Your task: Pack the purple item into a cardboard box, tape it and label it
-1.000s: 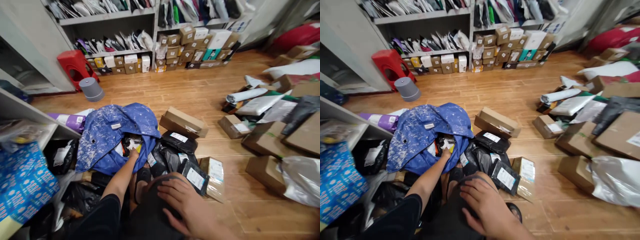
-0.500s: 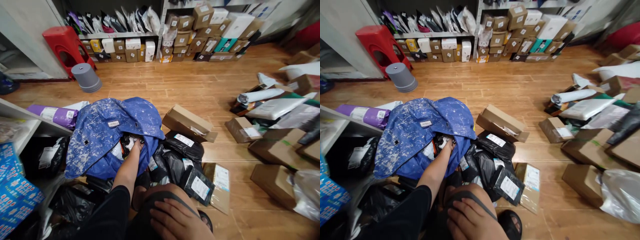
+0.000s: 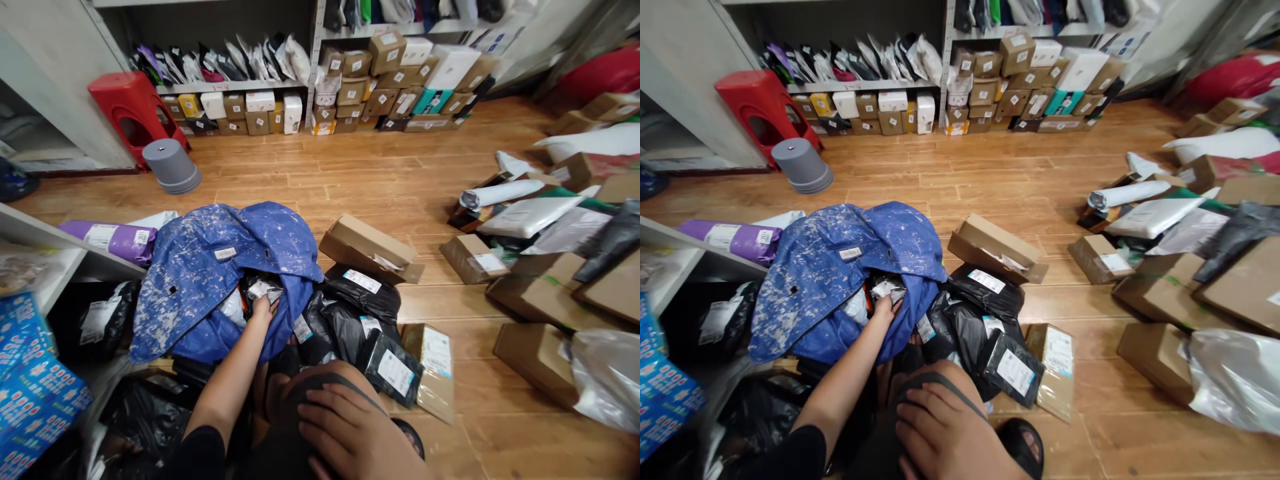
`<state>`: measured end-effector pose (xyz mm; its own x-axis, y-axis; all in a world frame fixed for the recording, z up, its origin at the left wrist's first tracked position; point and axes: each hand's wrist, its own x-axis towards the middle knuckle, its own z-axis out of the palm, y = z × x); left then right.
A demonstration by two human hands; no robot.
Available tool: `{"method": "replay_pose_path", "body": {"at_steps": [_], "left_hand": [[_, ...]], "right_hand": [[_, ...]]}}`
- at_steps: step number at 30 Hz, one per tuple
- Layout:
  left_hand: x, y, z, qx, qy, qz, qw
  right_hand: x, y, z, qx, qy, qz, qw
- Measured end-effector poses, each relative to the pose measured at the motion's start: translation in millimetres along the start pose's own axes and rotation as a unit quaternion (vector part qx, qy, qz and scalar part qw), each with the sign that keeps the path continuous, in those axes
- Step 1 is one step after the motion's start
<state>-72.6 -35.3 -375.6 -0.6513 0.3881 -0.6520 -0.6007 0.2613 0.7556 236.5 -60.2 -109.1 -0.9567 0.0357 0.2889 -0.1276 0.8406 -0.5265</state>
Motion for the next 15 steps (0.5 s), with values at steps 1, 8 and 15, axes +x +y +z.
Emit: {"method": "replay_pose_path", "body": {"at_steps": [1, 8, 15], "left_hand": [[-8, 3, -7, -0.018, 0.036, -0.012, 0.999], [-51, 41, -47, -0.096, 0.136, -0.013, 0.986], [-141, 86, -112, -0.144, 0.121, 0.056, 0.980]], "right_hand": [[1, -3, 0, 0.006, 0.003, 0.009, 1.000], [4, -19, -8, 0.024, 0.039, 0.013, 0.999], [-10, -24, -18, 0.063, 0.058, 0.051, 0.995]]}}
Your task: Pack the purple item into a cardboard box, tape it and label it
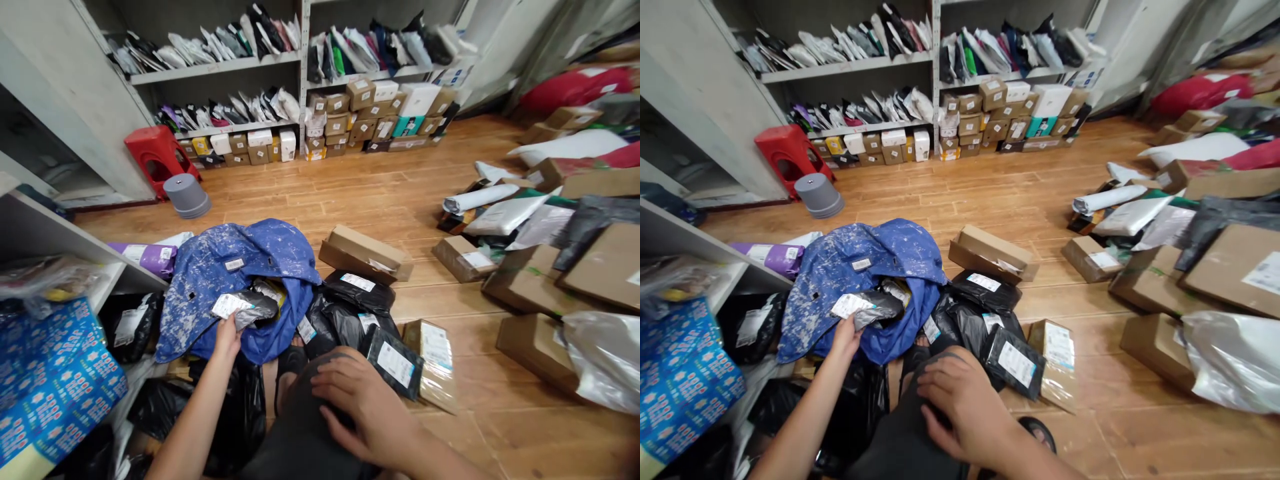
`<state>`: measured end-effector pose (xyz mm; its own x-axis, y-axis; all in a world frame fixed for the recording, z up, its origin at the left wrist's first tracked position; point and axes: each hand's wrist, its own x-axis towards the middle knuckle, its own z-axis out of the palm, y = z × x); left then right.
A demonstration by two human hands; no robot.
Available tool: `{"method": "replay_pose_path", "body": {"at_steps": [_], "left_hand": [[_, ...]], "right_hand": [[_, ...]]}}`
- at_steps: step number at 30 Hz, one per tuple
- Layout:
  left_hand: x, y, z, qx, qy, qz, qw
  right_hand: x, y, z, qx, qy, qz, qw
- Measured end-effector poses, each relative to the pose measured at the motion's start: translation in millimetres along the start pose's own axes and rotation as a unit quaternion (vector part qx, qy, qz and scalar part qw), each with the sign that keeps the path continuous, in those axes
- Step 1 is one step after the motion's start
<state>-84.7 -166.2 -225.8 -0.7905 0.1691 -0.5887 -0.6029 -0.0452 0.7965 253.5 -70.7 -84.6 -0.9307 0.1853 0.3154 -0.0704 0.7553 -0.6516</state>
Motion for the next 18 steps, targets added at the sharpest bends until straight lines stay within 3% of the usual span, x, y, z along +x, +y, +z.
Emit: {"method": "replay_pose_path", "body": {"at_steps": [3, 5, 7, 9, 11, 12, 15, 18], "left_hand": [[-49, 37, -18, -0.024, -0.077, 0.025, 0.996], [-88, 57, -21, -0.031, -0.136, 0.048, 0.989], [-130, 68, -16, -0.030, -0.191, 0.081, 0.978], [-172, 68, -9, -0.022, -0.226, 0.109, 0.968], [-210, 57, -3, -0.005, -0.248, 0.130, 0.960], [-226, 48, -1, 0.007, -0.258, 0.145, 0.955], [-262, 15, -8, 0.057, -0.289, 0.194, 0.936], [-284, -12, -26, 0.120, -0.335, 0.164, 0.920]], "right_hand": [[5, 6, -1, 0.100, 0.031, 0.133, 0.986], [15, 8, -3, 0.208, 0.066, 0.247, 0.944], [26, 1, -9, 0.342, 0.075, 0.348, 0.870], [32, -17, -17, 0.488, 0.026, 0.399, 0.776], [29, -43, -26, 0.598, 0.007, 0.390, 0.700], [25, -56, -29, 0.630, 0.029, 0.371, 0.682], [-4, -84, -33, 0.635, 0.183, 0.336, 0.671], [-55, -91, -27, 0.536, 0.320, 0.355, 0.696]]}}
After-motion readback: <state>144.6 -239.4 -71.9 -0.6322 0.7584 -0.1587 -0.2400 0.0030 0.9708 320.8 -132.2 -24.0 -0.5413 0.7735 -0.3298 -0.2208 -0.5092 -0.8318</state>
